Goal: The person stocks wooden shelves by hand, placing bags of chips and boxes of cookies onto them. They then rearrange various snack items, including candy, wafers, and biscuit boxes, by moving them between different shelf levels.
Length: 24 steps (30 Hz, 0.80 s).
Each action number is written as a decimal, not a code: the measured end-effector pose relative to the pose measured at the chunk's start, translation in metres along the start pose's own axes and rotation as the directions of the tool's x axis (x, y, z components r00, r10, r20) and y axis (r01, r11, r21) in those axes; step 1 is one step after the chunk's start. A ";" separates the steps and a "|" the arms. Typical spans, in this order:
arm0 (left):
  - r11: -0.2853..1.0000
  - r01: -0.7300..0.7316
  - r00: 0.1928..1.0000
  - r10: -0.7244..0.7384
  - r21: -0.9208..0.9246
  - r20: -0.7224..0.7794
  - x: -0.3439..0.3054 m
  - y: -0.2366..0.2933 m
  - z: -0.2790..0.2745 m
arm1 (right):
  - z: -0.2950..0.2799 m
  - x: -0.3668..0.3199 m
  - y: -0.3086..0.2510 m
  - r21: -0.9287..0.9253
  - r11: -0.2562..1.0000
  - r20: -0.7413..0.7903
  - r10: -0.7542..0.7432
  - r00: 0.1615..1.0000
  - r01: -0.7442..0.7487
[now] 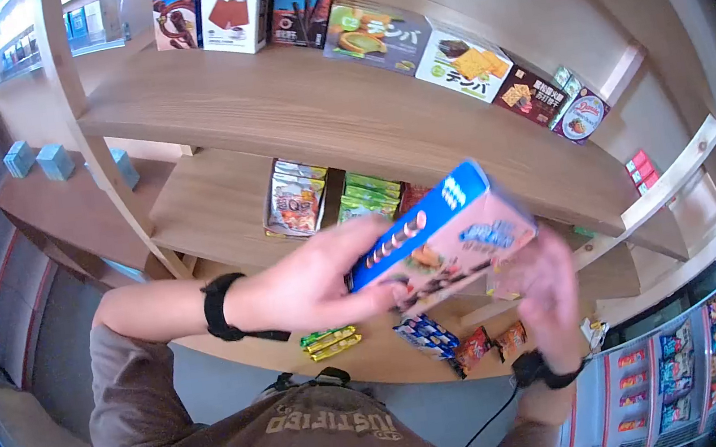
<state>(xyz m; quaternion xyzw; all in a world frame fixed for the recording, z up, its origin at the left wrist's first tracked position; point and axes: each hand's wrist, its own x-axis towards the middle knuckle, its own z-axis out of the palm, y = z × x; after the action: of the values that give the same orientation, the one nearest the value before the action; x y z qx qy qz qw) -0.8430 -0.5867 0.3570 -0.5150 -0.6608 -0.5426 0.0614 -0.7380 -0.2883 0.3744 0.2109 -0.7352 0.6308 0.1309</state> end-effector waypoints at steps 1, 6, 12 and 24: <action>0.999 -0.005 1.000 0.005 0.046 -0.004 0.001 0.003 -0.013 | 0.015 0.026 -0.019 -0.129 0.983 -0.028 -0.137 0.990 0.132; 0.998 -0.026 0.993 0.032 0.056 -0.114 0.009 0.007 -0.062 | 0.061 0.138 -0.070 -0.351 0.913 0.256 -0.118 0.959 0.206; 0.753 -0.041 0.880 0.339 0.657 -0.333 0.001 -0.002 -0.126 | 0.083 0.253 -0.085 -0.504 0.801 0.282 -0.201 0.938 0.323; 0.358 0.123 0.930 0.283 0.926 -0.233 -0.046 -0.034 -0.164 | 0.135 0.406 -0.005 -0.918 0.188 0.276 -0.325 0.904 0.348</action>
<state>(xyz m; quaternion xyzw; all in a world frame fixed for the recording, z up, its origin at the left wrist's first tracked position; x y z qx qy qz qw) -0.9251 -0.7389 0.3712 -0.3148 -0.8009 -0.1527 0.4860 -1.0815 -0.4802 0.5421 0.2509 -0.8994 0.0155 0.3577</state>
